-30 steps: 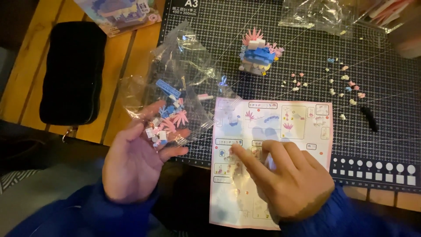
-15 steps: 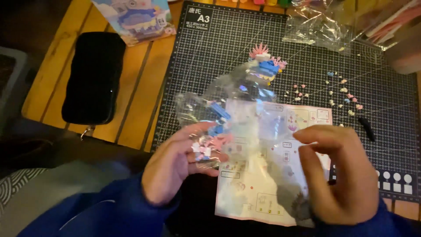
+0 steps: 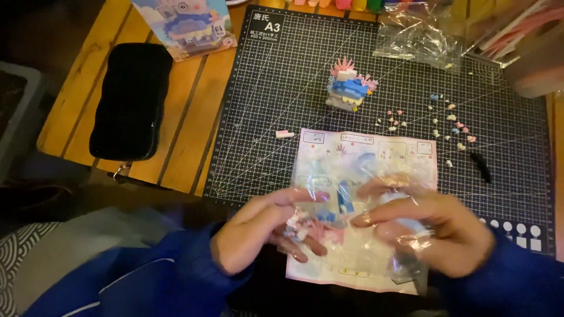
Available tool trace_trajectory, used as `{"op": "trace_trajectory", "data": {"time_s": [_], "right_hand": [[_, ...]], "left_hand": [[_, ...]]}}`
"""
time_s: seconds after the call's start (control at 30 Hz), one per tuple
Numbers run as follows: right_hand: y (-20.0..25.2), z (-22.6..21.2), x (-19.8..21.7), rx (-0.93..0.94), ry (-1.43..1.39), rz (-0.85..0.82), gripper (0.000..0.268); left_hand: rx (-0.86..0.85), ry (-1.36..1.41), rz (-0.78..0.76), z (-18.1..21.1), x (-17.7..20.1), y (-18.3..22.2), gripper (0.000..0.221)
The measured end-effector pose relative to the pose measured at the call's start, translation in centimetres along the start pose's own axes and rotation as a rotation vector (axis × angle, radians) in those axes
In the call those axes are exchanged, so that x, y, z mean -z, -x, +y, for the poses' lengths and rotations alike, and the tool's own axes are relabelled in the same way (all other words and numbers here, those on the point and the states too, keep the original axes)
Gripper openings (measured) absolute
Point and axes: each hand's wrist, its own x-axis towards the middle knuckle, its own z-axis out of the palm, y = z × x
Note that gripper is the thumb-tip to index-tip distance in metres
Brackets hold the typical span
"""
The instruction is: Assembling a small plastic block model by reading instructions and opening parts bags.
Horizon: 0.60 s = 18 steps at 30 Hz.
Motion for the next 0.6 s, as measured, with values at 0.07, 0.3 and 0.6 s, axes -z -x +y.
{"op": "trace_trajectory", "data": {"time_s": [0.07,0.3,0.6], "right_hand": [[0.0,-0.4,-1.0,-0.166,-0.055,-0.057,0.026],[0.2,0.3,-1.8,-0.171,-0.067,-0.109,0.032],[-0.1,1.7,-1.5,-0.089,0.108,-0.117,0.051]], "left_hand": [[-0.027,0.007,-0.098,-0.5,-0.1,0.2,0.048],[-0.158,-0.123,-0.147,-1.1,-0.3,0.3,0.045],[-0.201,-0.069,-0.194,-1.7,-0.4,0.1,0.047]]}}
